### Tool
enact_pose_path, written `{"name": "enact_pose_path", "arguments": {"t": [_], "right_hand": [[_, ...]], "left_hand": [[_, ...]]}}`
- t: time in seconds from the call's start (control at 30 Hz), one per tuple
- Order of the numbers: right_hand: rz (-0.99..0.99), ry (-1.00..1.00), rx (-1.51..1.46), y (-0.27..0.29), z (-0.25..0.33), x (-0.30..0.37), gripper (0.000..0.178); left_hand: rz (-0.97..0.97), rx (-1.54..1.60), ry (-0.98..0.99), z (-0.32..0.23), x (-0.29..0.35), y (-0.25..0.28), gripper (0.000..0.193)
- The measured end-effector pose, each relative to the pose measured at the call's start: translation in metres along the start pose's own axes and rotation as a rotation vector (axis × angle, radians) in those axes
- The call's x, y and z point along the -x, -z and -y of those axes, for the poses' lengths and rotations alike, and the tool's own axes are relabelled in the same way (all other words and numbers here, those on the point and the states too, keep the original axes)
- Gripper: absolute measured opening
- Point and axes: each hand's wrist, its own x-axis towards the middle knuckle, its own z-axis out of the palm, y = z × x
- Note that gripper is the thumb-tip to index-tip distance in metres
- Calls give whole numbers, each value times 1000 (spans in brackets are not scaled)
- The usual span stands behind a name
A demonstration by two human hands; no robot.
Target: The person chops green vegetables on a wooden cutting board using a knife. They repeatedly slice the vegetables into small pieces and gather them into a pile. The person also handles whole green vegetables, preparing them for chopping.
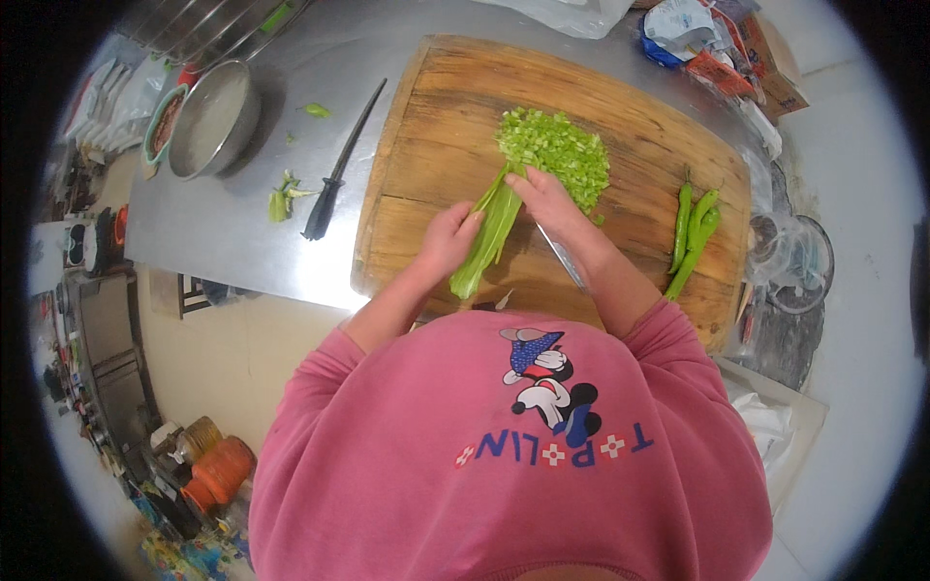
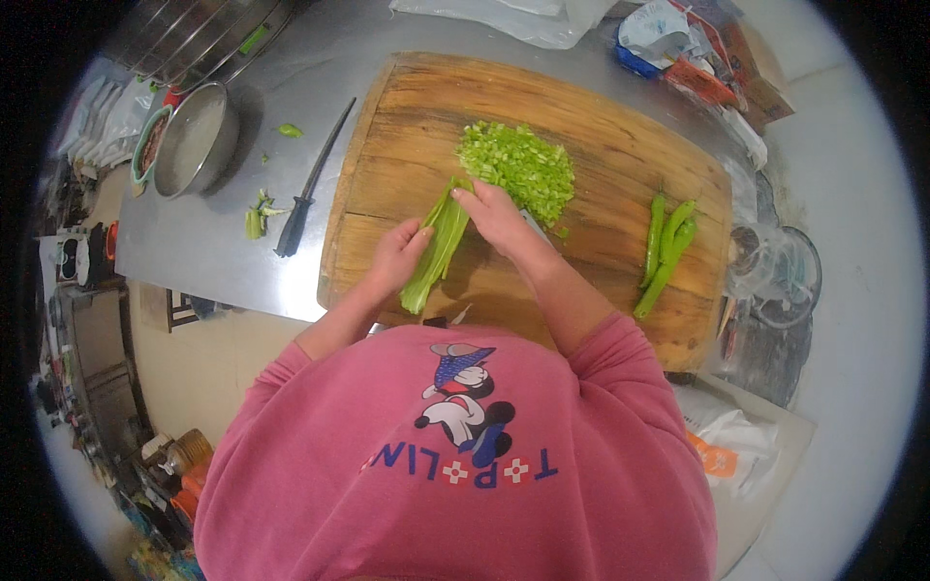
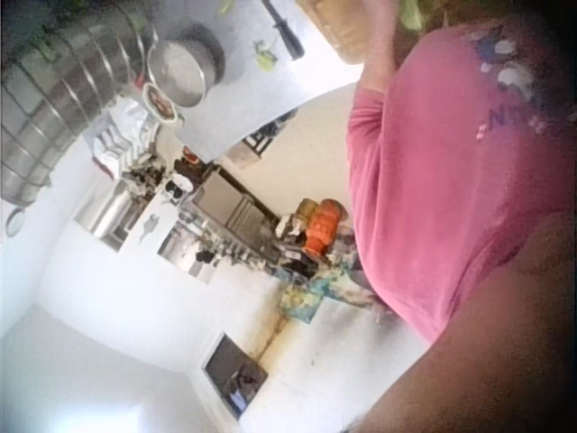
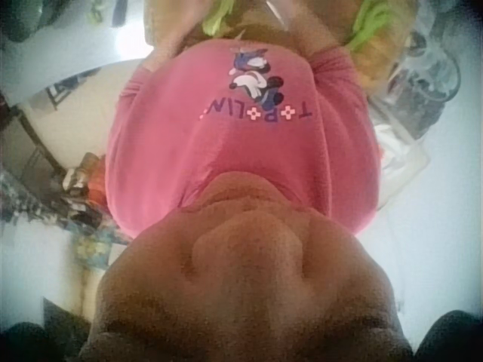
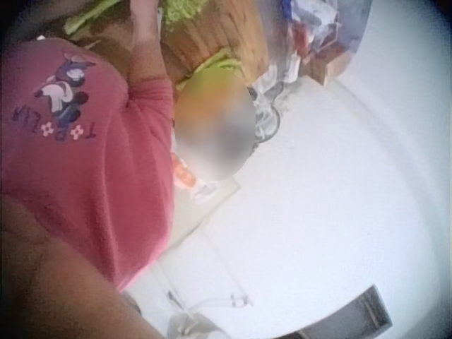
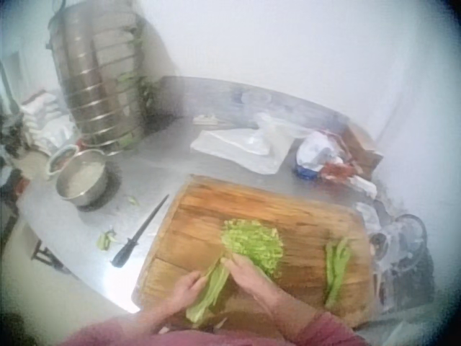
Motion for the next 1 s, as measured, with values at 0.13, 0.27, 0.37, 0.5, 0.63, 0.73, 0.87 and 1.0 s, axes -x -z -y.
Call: {"name": "enact_pose_path", "arguments": {"t": [0.13, 0.27, 0.37, 0.5, 0.63, 0.73, 0.87, 1.0], "right_hand": [[66, -96, -214, 25, -15, 12, 26], [89, -62, -253, 38, -31, 12, 25], [84, -103, -389, 41, -42, 13, 24], [66, -153, -466, 45, -45, 12, 25], [8, -209, -643, 54, -42, 11, 28], [-33, -239, -687, 56, -40, 8, 29], [-14, -267, -804, 52, -36, 7, 36], [126, -418, -493, 49, -26, 17, 49]], "left_hand": [[5, 185, 68, -5, 9, -30, 20], [-47, 334, 110, -16, 21, -56, 20], [-34, 409, 156, -23, 25, -63, 21], [-39, 343, 147, -30, 22, -66, 22], [-20, 372, 125, -35, 15, -72, 22], [-36, 400, 162, -38, 11, -71, 22], [-50, 478, 203, -39, 4, -66, 19], [-290, 171, -11, -35, -6, -66, 15]]}}
